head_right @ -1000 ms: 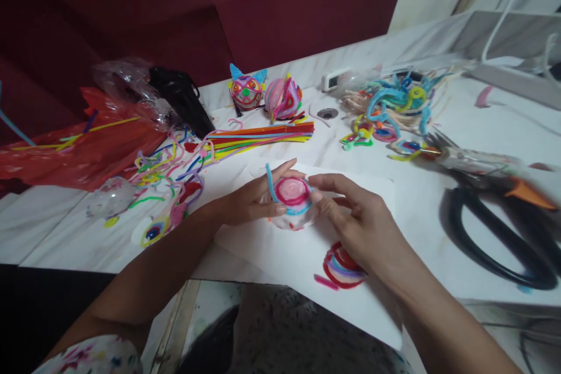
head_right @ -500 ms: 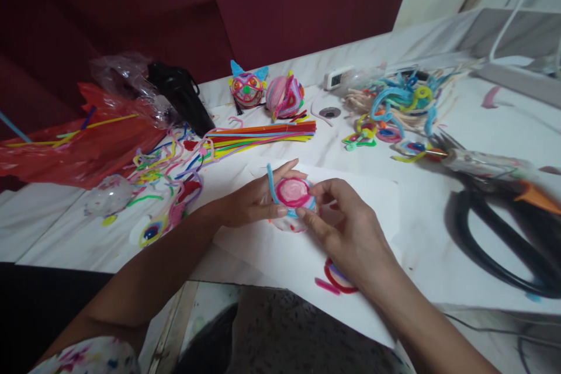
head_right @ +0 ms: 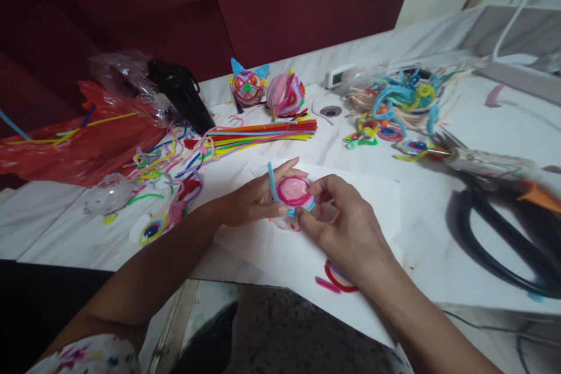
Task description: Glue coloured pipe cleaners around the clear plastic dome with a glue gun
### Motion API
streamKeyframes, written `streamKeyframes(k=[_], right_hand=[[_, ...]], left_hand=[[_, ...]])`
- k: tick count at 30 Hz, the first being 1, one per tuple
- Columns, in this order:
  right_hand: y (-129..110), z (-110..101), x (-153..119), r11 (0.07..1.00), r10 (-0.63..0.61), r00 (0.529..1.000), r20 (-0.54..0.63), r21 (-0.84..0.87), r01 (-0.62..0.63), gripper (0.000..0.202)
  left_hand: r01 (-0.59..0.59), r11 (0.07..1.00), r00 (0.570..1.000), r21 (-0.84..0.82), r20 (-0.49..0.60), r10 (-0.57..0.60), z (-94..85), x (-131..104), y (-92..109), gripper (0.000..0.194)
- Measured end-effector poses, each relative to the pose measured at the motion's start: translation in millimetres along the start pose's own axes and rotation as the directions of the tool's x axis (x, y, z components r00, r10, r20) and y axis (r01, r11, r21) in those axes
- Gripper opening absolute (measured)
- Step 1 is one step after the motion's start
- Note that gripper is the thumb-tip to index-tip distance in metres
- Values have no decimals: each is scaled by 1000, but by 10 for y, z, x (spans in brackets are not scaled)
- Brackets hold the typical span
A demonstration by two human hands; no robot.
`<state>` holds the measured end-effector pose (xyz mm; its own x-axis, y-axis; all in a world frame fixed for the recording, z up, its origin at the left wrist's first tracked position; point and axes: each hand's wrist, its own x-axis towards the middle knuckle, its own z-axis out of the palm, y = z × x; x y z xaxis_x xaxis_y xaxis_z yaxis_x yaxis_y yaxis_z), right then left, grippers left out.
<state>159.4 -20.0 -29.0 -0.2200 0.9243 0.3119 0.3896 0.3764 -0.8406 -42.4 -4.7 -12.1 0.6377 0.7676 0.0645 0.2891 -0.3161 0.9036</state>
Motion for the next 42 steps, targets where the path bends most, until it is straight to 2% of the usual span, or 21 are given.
streamKeyframes(k=[5, 8, 11, 15, 19, 25, 31, 38, 42], right_hand=[[16, 8, 11, 998, 47, 999, 16, 41, -48, 24], [61, 10, 15, 999, 25, 999, 25, 31, -25, 25], [109, 15, 28, 1000, 4, 1000, 23, -4, -4, 28], [140, 16, 53, 999, 43, 999, 6, -16, -43, 36], [171, -5, 107, 998, 57, 996, 69, -28, -55, 34], [271, -121, 356, 992, -73, 982, 176, -91, 90, 40], [215, -262, 510, 967, -122, 958, 260, -184, 173, 41], [168, -242, 382, 927, -103, 960, 260, -324, 187, 41], [174, -231, 377, 926, -87, 964, 251, -338, 171, 38]], left_hand=[[6, 999, 1000, -37, 22, -6, -32, -4, -57, 85], [-35, 999, 998, -36, 45, 37, -77, -2, -104, 83], [-18, 1000, 999, -13, 45, 19, -112, -8, -86, 80], [25, 1000, 1000, -8, -2, -25, -117, -19, 6, 77], [29, 999, 998, -15, -50, -30, -90, -17, 26, 77], [74, 997, 975, 23, -212, -67, 39, 10, -14, 82], [174, 981, 922, 90, -364, -130, 218, 45, 107, 77], [180, 976, 915, 119, -385, -121, 248, 32, 130, 68], [114, 991, 926, -70, -354, -131, 232, 29, 40, 77]])
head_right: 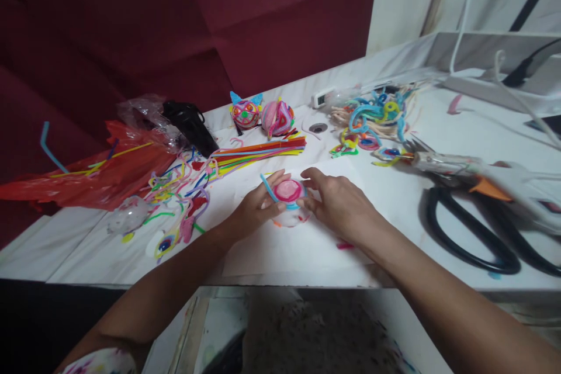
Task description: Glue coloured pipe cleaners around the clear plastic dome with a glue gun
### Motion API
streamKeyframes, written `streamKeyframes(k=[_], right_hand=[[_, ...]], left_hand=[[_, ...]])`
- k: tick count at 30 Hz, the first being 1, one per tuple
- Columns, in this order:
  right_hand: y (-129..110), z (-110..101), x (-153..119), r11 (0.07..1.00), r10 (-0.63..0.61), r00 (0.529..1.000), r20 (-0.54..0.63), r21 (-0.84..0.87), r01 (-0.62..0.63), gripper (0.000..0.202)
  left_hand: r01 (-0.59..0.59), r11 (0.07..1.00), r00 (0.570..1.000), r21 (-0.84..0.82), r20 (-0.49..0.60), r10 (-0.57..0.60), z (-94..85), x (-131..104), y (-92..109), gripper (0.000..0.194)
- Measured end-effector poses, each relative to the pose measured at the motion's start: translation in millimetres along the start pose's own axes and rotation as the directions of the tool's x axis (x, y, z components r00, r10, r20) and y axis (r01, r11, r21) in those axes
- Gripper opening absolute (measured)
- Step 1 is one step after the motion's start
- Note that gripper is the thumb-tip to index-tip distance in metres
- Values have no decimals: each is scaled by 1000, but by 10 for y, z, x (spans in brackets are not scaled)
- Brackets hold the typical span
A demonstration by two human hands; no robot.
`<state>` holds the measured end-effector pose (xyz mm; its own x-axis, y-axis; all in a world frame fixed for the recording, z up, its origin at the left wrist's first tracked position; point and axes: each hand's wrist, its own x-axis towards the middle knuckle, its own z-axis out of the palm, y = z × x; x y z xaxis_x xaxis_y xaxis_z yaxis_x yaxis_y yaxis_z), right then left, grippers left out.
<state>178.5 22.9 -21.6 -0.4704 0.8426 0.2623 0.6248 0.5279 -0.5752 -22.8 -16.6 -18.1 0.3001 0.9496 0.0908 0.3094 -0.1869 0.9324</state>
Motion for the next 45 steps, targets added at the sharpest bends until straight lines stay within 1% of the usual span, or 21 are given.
streamKeyframes(k=[3, 6, 10, 13, 16, 19, 21, 25, 28, 30, 32, 35, 37, 40, 45], right_hand=[[13, 6, 16, 1000, 12, 1000, -16, 7, -12, 36], [34, 25, 17, 999, 13, 999, -43, 34, -11, 33], [69, 68, 2, 993, -4, 998, -63, 115, 11, 32], [95, 98, -5, 984, -11, 997, -78, 176, 24, 34], [118, 114, -23, 973, -12, 996, -86, 228, 32, 37], [127, 129, -89, 964, -18, 996, -88, 265, 41, 39], [116, 157, -164, 965, -15, 995, -100, 260, 41, 40], [40, 258, -313, 986, 0, 987, -158, 168, 27, 50], [-24, 318, -348, 997, -26, 981, -190, 71, 40, 53], [-39, 323, -334, 998, -47, 981, -187, 30, 54, 55], [-24, 295, -306, 997, -72, 983, -170, 4, 74, 56], [39, 210, -270, 992, -128, 983, -132, -9, 128, 53], [86, 145, -259, 984, -177, 979, -104, 5, 179, 50], [132, 83, -269, 968, -242, 966, -93, 36, 246, 43], [111, 109, -363, 962, -255, 953, -164, 52, 266, 35]], left_hand=[[-7, 992, 1000, -126, 2, 7, 4, 15, -71, 82], [-24, 979, 1000, -204, -2, 24, 14, 30, -137, 85], [-19, 955, 1000, -297, -11, 16, 17, 54, -219, 92], [-43, 943, 999, -330, -14, 41, 17, 65, -261, 91], [-70, 946, 998, -317, -25, 65, 21, 63, -276, 89], [-85, 963, 996, -257, -34, 79, 19, 46, -268, 84], [-94, 975, 995, -199, -38, 88, 15, 30, -255, 80], [-91, 995, 993, -50, -79, 87, 6, 1, -215, 71], [-56, 995, 989, 85, -131, 67, 8, -18, -173, 65], [-23, 991, 986, 132, -160, 44, 19, -33, -135, 64], [17, 986, 984, 168, -178, 14, 38, -57, -81, 64], [68, 962, 981, 264, -194, -16, 85, -111, 24, 60], [61, 945, 981, 320, -192, 1, 125, -156, 96, 57], [20, 924, 984, 381, -169, 48, 181, -224, 178, 53], [-22, 871, 992, 491, -99, 80, 195, -305, 214, 47]])
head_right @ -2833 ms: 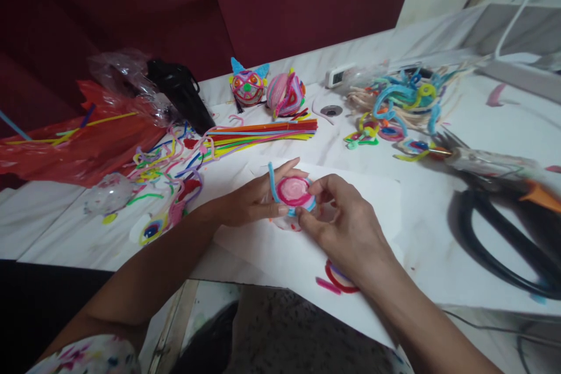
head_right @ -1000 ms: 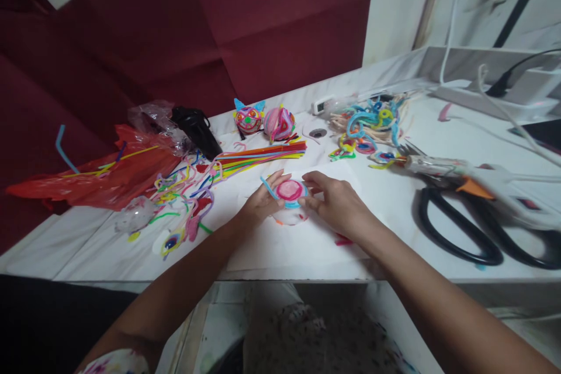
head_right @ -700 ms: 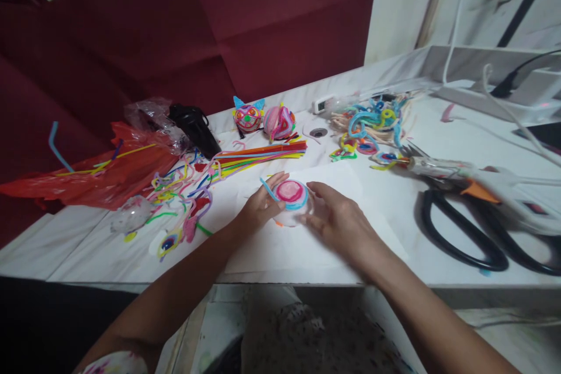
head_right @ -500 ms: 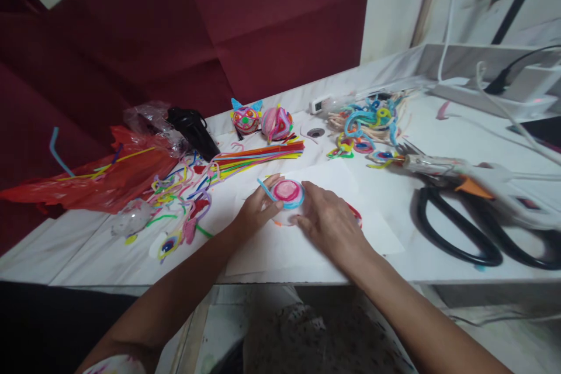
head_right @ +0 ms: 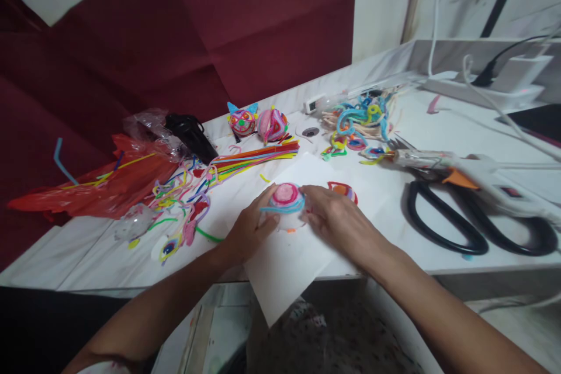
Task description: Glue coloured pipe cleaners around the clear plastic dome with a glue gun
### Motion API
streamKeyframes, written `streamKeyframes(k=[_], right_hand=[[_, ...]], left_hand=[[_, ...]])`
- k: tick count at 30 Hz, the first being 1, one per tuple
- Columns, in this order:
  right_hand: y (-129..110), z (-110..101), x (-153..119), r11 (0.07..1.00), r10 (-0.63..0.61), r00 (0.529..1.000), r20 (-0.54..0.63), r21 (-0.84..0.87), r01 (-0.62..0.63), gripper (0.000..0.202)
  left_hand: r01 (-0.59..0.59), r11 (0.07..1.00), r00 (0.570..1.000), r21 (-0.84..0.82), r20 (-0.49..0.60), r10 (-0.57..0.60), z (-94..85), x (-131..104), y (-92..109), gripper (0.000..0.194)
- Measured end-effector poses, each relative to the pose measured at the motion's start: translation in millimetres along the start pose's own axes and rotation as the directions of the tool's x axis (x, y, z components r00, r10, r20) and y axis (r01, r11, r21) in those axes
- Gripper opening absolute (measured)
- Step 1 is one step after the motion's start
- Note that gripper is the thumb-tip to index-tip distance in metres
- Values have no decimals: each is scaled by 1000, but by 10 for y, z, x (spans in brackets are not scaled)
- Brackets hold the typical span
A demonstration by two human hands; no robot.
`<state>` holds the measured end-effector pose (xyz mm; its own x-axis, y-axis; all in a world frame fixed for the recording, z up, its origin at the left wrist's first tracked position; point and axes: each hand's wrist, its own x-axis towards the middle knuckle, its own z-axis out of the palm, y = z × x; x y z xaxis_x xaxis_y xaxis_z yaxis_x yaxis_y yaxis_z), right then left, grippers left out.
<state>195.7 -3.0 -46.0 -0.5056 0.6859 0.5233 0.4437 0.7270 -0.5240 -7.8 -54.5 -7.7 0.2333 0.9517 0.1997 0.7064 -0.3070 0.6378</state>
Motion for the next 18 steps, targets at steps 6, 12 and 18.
streamKeyframes(k=[6, 12, 18], right_hand=[[-135, 45, -129, 1000, 8, 999, -50, -17, -9, 34], [-286, 155, -244, 989, 54, 988, -141, -126, -72, 35], [-215, 193, -238, 979, -10, 994, -113, -203, -13, 42]], left_hand=[[-140, 986, 987, 85, 90, 133, -136, 54, -71, 42], [-170, 984, 985, 59, 40, 168, -222, 149, -95, 35], [-90, 980, 992, 176, -69, 103, -84, -14, -52, 46]])
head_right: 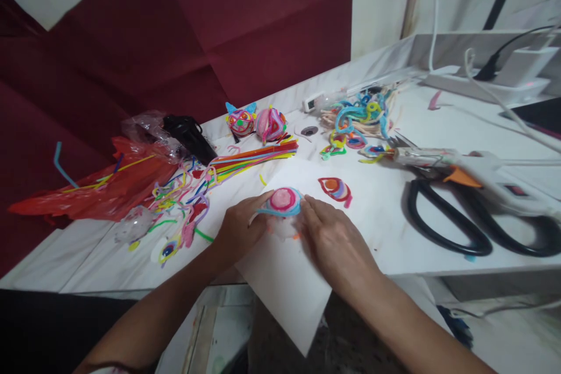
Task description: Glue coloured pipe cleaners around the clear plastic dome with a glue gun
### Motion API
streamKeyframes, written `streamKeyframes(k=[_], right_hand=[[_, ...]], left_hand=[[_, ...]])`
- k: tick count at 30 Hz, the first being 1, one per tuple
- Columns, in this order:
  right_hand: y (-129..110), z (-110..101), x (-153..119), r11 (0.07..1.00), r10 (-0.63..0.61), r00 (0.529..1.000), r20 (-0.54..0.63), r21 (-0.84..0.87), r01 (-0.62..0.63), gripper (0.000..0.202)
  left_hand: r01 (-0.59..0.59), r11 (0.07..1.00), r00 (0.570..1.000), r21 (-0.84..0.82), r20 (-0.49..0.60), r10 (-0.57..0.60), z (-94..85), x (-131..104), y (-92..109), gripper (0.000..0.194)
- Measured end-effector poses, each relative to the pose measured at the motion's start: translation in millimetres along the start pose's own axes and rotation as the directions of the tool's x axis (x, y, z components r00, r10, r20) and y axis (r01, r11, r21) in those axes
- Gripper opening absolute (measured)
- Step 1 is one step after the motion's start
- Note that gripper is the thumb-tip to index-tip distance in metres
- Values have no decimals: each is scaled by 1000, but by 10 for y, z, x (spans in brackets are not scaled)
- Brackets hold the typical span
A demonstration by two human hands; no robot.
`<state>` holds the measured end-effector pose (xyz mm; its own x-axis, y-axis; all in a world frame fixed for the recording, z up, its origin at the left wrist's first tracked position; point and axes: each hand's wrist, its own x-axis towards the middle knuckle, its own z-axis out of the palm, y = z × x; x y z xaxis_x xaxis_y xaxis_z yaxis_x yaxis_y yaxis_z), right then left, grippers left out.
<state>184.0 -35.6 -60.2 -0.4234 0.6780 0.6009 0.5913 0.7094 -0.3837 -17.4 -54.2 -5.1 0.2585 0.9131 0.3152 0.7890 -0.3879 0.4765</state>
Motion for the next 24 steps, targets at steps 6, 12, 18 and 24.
streamKeyframes(k=[6, 12, 18, 24], right_hand=[[93, -136, 105, 992, -83, 991, 107, 108, 72, 38], [69, -117, 92, 974, -84, 987, 137, 219, 53, 42], [201, -114, 339, 957, -135, 966, 222, 282, 69, 34], [291, -99, 476, 942, -179, 944, 276, 323, 84, 27]], left_hand=[[-14, 992, 1000, 126, 5, 14, -74, 28, -92, 48], [-89, 985, 976, -147, 185, 115, -112, 156, -265, 50], [53, 992, 998, -111, 35, -49, -12, 35, -177, 47], [-103, 987, 969, -120, 213, 127, -170, 232, -255, 59]])
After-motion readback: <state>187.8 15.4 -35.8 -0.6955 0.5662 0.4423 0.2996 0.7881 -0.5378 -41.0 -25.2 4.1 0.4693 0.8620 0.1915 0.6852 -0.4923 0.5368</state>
